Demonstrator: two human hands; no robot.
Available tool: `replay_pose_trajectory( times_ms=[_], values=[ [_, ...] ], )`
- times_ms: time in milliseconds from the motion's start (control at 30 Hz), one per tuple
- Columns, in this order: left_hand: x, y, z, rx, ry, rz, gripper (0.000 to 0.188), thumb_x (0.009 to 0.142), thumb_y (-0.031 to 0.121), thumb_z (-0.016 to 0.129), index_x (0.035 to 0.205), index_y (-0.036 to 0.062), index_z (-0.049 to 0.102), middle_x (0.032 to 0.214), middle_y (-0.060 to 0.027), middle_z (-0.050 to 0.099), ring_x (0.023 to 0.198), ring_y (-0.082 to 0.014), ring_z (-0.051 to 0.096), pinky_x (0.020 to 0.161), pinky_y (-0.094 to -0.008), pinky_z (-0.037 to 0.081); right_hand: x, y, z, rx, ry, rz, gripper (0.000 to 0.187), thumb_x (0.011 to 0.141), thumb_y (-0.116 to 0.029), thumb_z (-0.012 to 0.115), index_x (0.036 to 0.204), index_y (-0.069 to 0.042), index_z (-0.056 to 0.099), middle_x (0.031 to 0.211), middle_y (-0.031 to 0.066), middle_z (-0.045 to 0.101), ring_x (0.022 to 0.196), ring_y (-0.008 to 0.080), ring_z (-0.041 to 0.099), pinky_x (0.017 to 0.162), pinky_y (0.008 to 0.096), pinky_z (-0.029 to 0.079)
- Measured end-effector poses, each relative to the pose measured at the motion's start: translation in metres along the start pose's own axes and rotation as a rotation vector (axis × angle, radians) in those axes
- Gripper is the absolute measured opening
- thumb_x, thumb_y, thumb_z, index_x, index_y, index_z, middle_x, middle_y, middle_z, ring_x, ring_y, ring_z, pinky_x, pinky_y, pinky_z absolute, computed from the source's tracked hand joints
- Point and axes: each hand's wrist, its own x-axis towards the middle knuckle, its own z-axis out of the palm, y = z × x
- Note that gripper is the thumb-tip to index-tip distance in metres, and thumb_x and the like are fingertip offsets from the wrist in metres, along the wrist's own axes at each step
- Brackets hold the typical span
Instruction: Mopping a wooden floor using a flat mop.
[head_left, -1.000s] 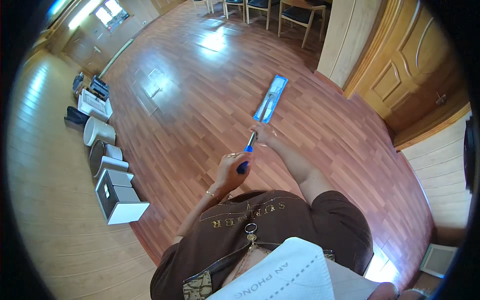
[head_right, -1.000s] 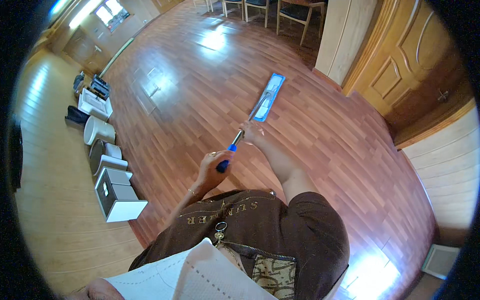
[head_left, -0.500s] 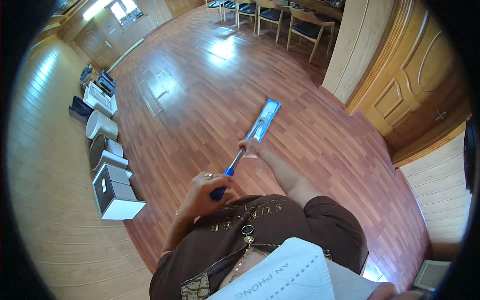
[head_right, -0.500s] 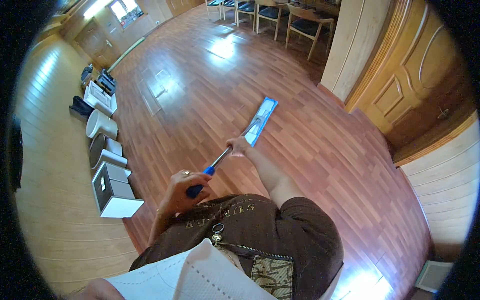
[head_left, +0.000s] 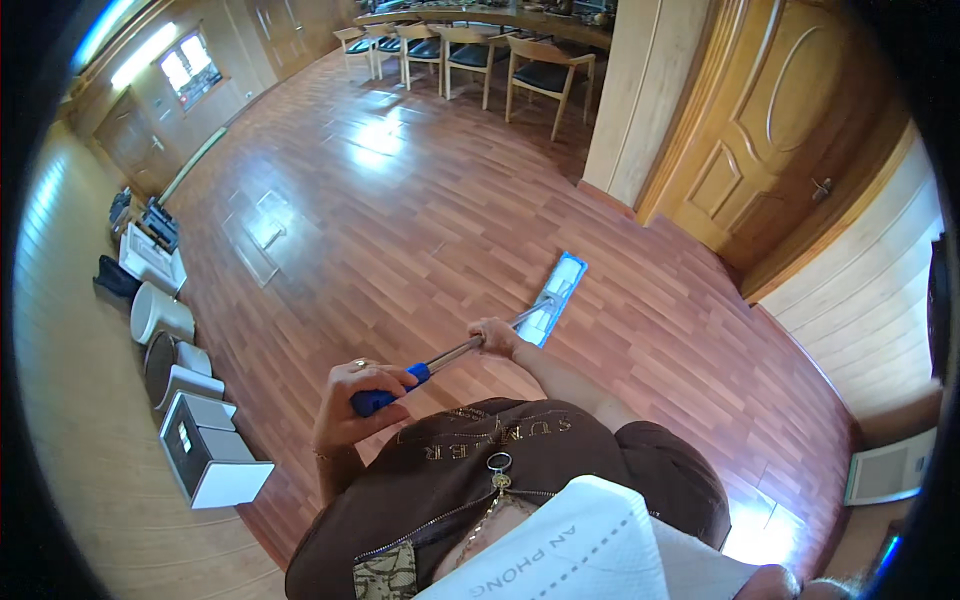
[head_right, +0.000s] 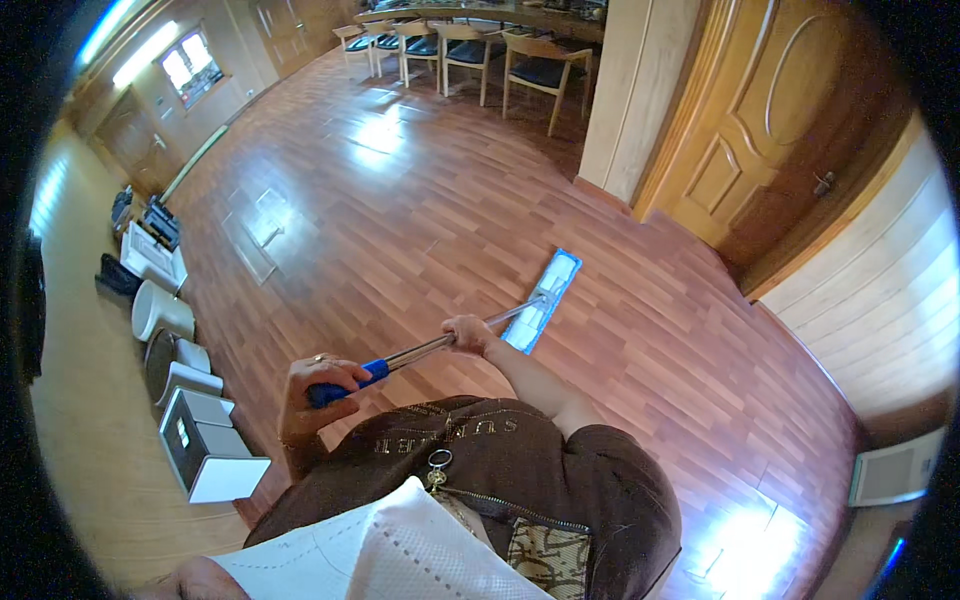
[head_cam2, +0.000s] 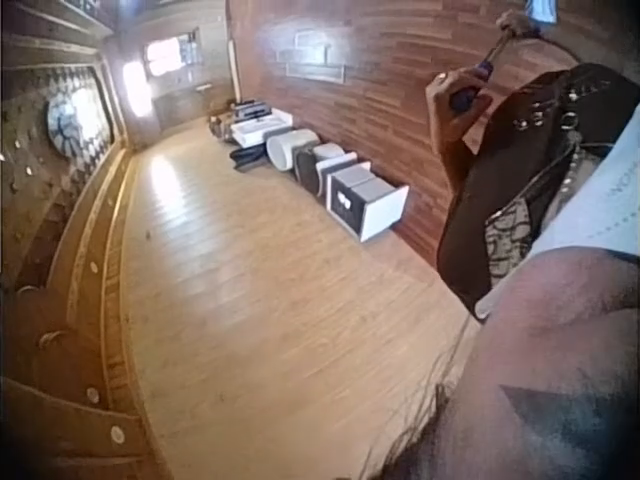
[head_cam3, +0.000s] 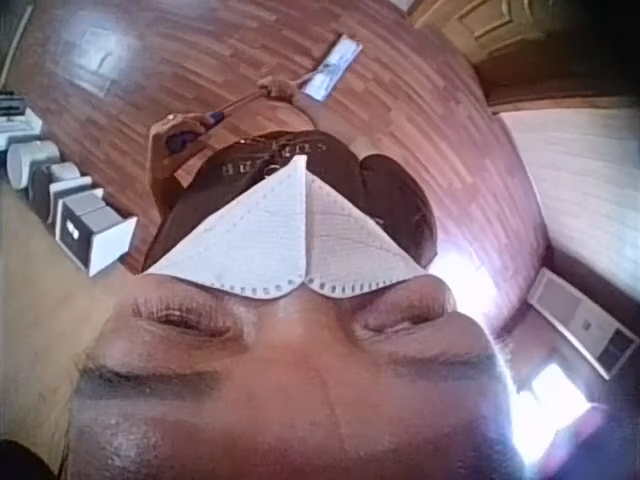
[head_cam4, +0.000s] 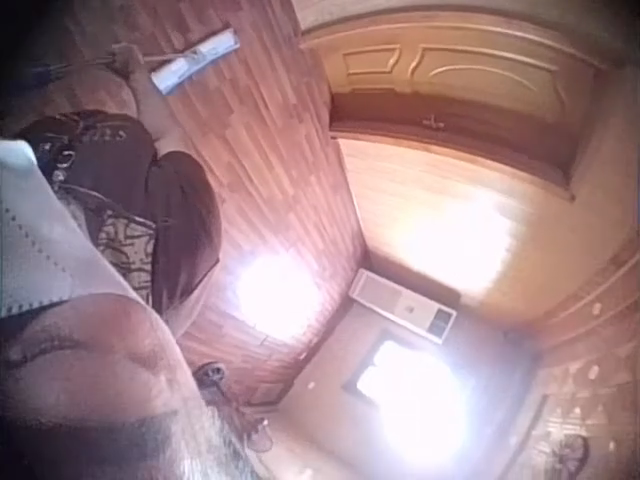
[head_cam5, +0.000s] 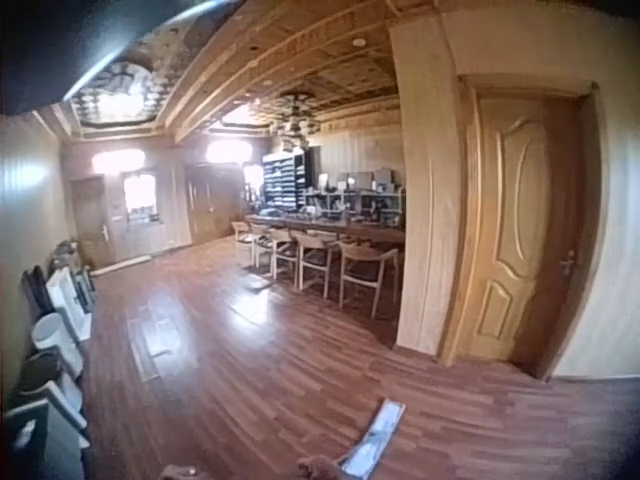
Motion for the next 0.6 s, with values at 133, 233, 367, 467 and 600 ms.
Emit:
replay_pose_trajectory(
  times_ms=[133,233,367,467,600],
  values=[
    [0.013,-0.025,0.01,-0.114,-0.125,-0.014,0.024,0.068,0.016,0.081,0.083,0.0049,0.066,0.096,-0.0135,0.071,0.079,-0.0268,0.066,0.071,-0.033,0.048,-0.038,0.007,-0.022,-0.134,-0.035,0.234,0.028,0.071,-0.038,0.07,0.073,-0.012,0.059,0.074,0.0141,0.065,0.074,0.0377,0.064,0.064,0.0507,0.049],
    [0.022,-0.047,0.024,-0.203,-0.235,-0.026,0.025,0.07,0.014,0.081,0.088,0.0043,0.067,0.1,-0.0127,0.07,0.086,-0.026,0.067,0.077,-0.0334,0.049,-0.07,0.016,-0.029,-0.202,0.006,0.369,0.027,0.074,-0.038,0.068,0.073,-0.013,0.059,0.075,0.0153,0.065,0.077,0.039,0.064,0.066,0.0512,0.05],
    [0.042,-0.067,0.044,-0.383,-0.403,-0.008,0.025,0.074,0.012,0.08,0.093,0.0039,0.066,0.102,-0.0125,0.07,0.095,-0.0234,0.066,0.083,-0.0332,0.048,-0.119,0.033,-0.031,-0.227,0.117,0.497,0.02,0.068,-0.026,0.068,0.072,-0.013,0.054,0.071,0.0162,0.06,0.072,0.0415,0.06,0.06,0.0501,0.048],
    [0.053,-0.091,0.062,-0.332,-0.477,0.104,0.023,0.077,0.017,0.078,0.093,0.0067,0.066,0.101,-0.0109,0.07,0.092,-0.0243,0.067,0.081,-0.0338,0.048,-0.156,0.04,-0.028,-0.212,0.166,0.627,0.02,0.072,-0.03,0.069,0.074,-0.013,0.058,0.075,0.0165,0.064,0.079,0.0418,0.062,0.068,0.0529,0.049],
    [0.071,-0.103,0.093,-0.256,-0.569,0.341,0.021,0.078,0.025,0.076,0.089,0.0103,0.066,0.105,-0.0061,0.07,0.095,-0.0235,0.063,0.088,-0.0383,0.045,-0.226,0.044,-0.019,-0.297,0.245,0.697,0.025,0.07,-0.032,0.072,0.073,-0.012,0.058,0.073,0.0169,0.063,0.076,0.0419,0.061,0.068,0.052,0.049]
  ],
)
